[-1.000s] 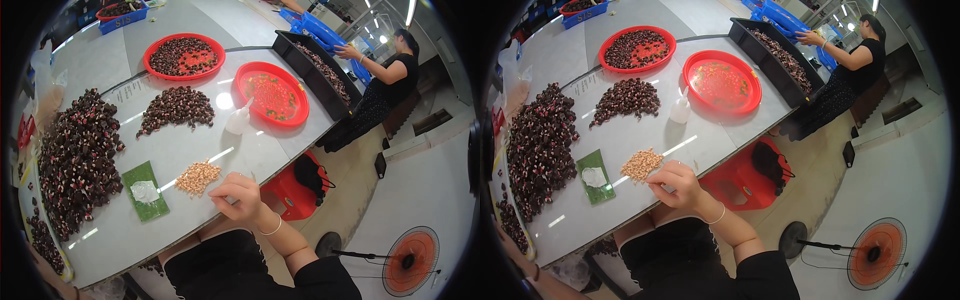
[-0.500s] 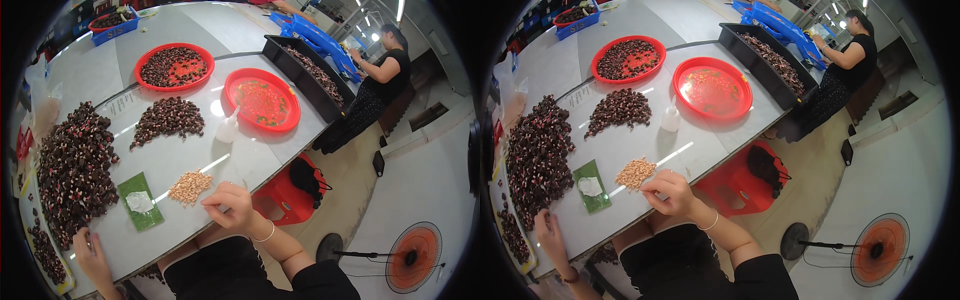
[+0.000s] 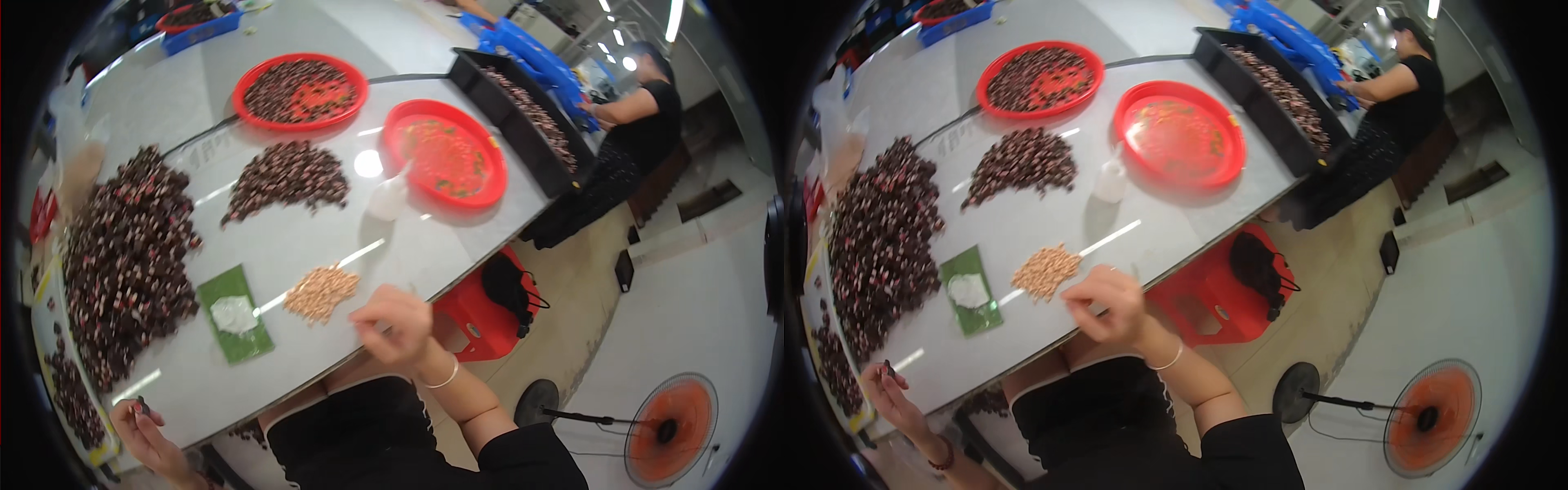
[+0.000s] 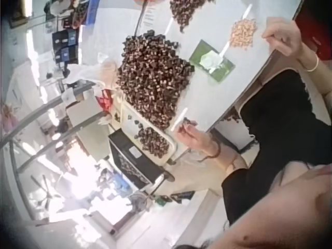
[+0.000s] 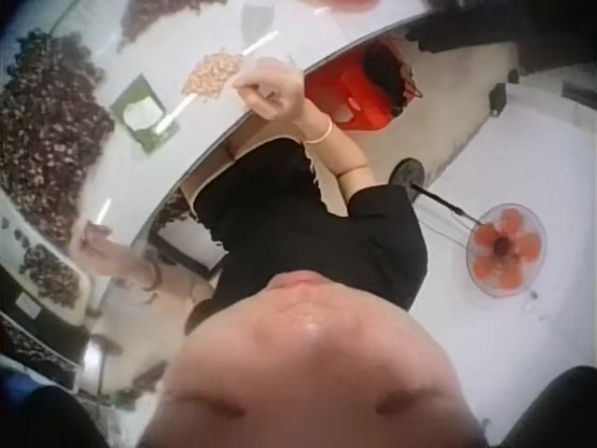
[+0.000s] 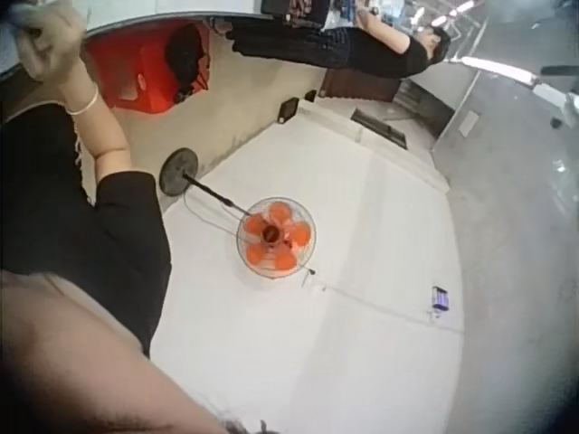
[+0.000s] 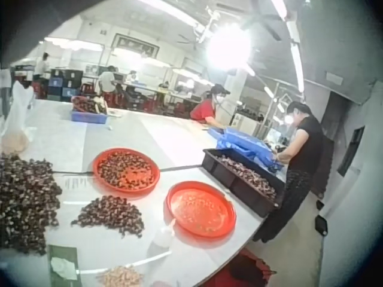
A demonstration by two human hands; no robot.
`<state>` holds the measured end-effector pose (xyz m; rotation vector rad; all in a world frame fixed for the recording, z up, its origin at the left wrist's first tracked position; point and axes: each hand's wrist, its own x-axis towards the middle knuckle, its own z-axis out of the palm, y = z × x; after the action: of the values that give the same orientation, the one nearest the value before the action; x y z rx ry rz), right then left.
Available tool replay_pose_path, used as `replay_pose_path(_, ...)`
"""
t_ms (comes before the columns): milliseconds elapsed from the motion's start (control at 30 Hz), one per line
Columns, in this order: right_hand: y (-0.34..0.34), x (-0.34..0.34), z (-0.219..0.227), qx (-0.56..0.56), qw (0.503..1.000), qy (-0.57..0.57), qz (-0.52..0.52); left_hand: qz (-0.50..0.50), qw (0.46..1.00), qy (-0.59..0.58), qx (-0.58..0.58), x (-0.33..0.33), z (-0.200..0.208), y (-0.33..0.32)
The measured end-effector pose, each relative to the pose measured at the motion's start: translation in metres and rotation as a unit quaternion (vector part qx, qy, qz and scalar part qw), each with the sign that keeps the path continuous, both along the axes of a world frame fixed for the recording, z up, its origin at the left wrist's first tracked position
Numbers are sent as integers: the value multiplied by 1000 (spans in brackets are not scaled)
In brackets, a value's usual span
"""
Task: The person assembles miniature figurine parts by hand, picking up figure bodies and small pieces from the table, dipping parts into adhesive, and attaching them together.
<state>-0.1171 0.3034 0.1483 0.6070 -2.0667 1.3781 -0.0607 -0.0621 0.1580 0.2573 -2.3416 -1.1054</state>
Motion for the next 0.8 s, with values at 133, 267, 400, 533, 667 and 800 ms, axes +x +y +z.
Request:
replay_pose_path(133,24,-4,4,-10,957,108,-267,-210,927,90,298,14,25,60)
replay_pose_path(267,57,-37,19,-149,951,49,-268,-331,780,-79,524,33,19,86)
replay_pose_path(400,77,-84,10,-42,976,-188,-104,-416,645,-239,595,28,11,100)
replay_pose_path(533,62,-90,21,63,946,-314,-54,-470,532,-267,652,35,2,112)
replay_pose_path(667,-4,-66,53,214,975,-50,-26,-521,490,-279,641,33,-2,115)
replay_pose_path(800,-41,-67,53,327,944,35,5,-523,478,-255,659,32,0,111)
